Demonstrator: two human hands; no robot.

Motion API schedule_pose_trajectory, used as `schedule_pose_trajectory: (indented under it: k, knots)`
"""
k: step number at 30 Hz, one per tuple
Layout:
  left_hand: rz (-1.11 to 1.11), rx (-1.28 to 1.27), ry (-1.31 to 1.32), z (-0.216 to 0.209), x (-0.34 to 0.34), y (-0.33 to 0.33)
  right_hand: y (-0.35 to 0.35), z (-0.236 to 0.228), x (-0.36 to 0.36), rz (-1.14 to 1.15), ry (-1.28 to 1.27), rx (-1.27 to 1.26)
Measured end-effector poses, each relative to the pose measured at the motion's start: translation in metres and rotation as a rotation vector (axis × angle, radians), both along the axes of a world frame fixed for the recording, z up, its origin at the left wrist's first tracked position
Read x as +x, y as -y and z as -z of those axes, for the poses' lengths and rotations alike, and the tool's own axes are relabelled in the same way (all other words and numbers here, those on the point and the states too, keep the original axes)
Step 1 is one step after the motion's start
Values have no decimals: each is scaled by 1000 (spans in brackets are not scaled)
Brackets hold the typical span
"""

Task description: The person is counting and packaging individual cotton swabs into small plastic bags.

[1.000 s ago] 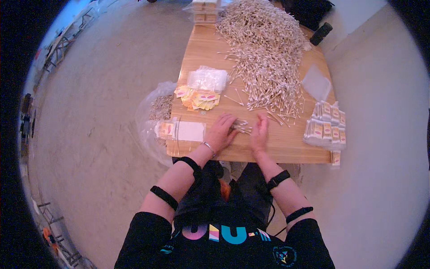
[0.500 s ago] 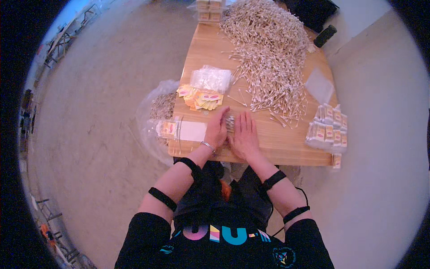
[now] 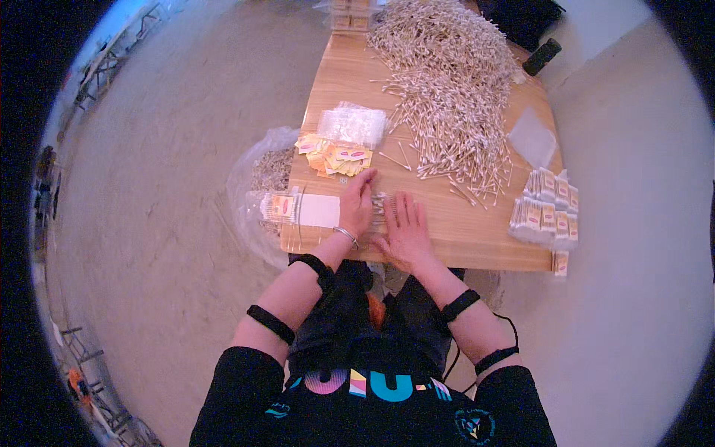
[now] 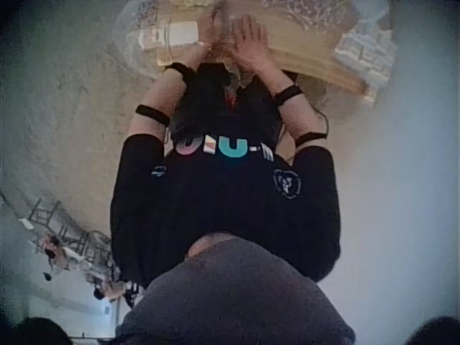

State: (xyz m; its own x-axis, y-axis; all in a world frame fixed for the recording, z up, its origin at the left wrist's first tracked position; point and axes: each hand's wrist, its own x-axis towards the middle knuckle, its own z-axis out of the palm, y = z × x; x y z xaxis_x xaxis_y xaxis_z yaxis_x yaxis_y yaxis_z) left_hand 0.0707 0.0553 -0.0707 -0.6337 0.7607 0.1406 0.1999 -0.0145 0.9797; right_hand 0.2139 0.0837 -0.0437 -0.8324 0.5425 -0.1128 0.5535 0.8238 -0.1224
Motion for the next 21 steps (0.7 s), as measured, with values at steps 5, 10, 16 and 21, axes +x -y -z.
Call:
schedule_pose_trajectory:
  k: [5, 10, 16, 21]
  knots:
    - [6, -29, -14, -2, -2, 0, -18, 5, -2, 87, -136, 51]
    - [0, -5, 190, 0, -3, -1, -35, 16, 3, 227, -517, -60]
    - [-44, 37, 180, 5, 11, 1, -35, 23, -9, 408, -931, -377]
    - [11, -29, 240, 1, 23, 4, -29, 20, -29, 441, -1022, -490]
